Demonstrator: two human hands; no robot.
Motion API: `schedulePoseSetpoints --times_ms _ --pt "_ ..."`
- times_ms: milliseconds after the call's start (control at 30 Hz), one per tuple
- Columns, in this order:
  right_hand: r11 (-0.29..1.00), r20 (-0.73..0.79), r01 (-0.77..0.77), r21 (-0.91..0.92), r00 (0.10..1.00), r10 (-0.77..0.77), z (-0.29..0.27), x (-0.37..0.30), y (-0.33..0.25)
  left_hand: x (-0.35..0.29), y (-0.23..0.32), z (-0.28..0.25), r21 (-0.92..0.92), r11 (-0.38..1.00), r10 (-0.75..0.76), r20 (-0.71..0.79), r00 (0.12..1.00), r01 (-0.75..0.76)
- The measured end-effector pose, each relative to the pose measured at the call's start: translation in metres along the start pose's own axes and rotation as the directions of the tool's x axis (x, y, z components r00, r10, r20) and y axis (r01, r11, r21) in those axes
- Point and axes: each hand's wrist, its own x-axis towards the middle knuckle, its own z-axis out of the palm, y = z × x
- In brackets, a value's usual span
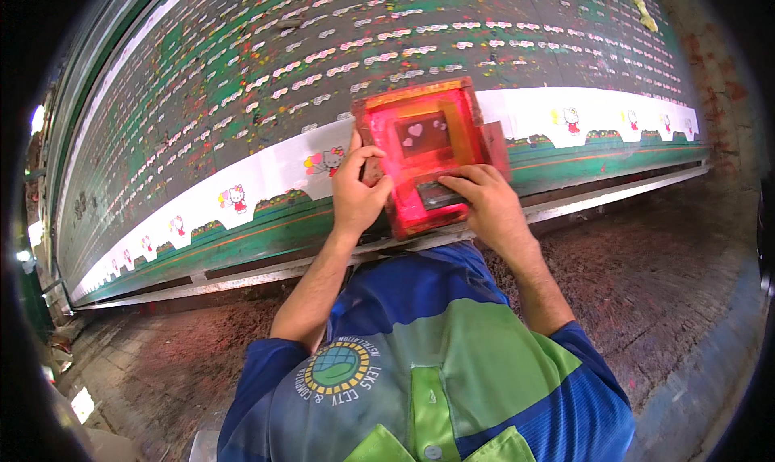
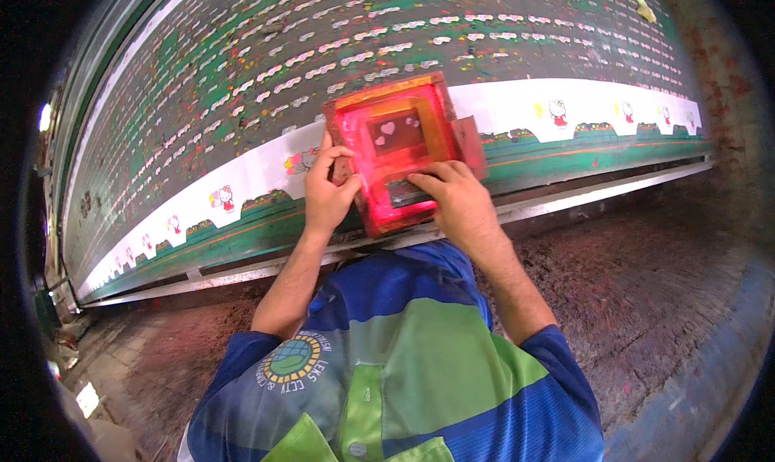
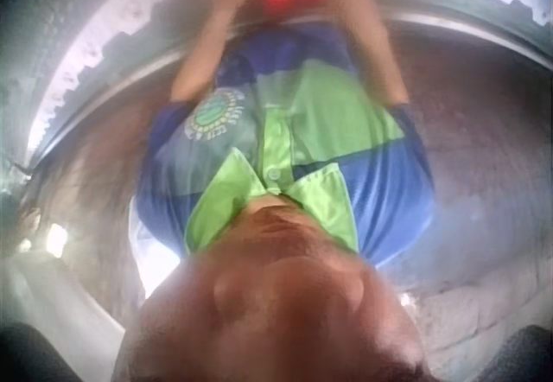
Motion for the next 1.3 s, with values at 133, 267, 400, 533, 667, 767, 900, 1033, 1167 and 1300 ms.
schedulePoseSetpoints --times_ms 133,267,400,533,667,767,900,1033,1167,1300 --pt "1.000 0.018 -0.010 0.000 1.000 0.010 -0.025 -0.014 0.044 0.013 0.003 0.053 -0.065 0.993 -0.099 -0.004 0.995 0.099" --pt "1.000 -0.042 -0.002 0.001 0.999 0.002 -0.026 -0.020 0.055 0.020 -0.005 0.069 -0.157 0.963 -0.217 0.036 0.975 0.220" --pt "0.996 -0.056 -0.081 -0.045 0.995 0.078 -0.020 -0.015 0.048 0.022 -0.009 0.068 -0.151 0.951 -0.262 0.063 0.963 0.269" --pt "0.998 -0.011 -0.026 -0.053 1.000 0.026 -0.014 -0.010 0.043 0.023 -0.001 0.064 -0.264 0.910 -0.302 0.109 0.947 0.320" --pt "0.994 0.187 0.044 -0.101 0.982 -0.024 -0.027 -0.004 0.045 0.026 0.000 0.066 -0.325 0.909 -0.235 0.115 0.965 0.260" --pt "0.993 0.160 0.091 -0.080 0.984 -0.078 -0.032 0.020 0.059 0.025 -0.008 0.062 -0.292 0.933 -0.192 0.089 0.977 0.210" --pt "0.985 0.001 0.169 0.037 0.986 -0.169 -0.030 0.087 0.084 0.025 -0.010 0.066 -0.191 0.973 -0.128 0.027 0.991 0.130" --pt "0.999 0.037 0.038 0.002 0.999 -0.038 -0.025 0.124 0.092 0.027 0.007 0.063 0.006 0.977 -0.213 0.083 0.973 0.213" --pt "0.998 0.073 0.041 -0.040 0.997 -0.039 -0.031 0.103 0.068 0.018 -0.006 0.065 0.046 0.996 -0.069 -0.030 0.997 0.070" --pt "0.997 0.040 0.047 -0.058 0.998 -0.045 -0.023 0.027 0.060 0.019 0.000 0.068 0.014 0.993 -0.121 0.000 0.993 0.121"
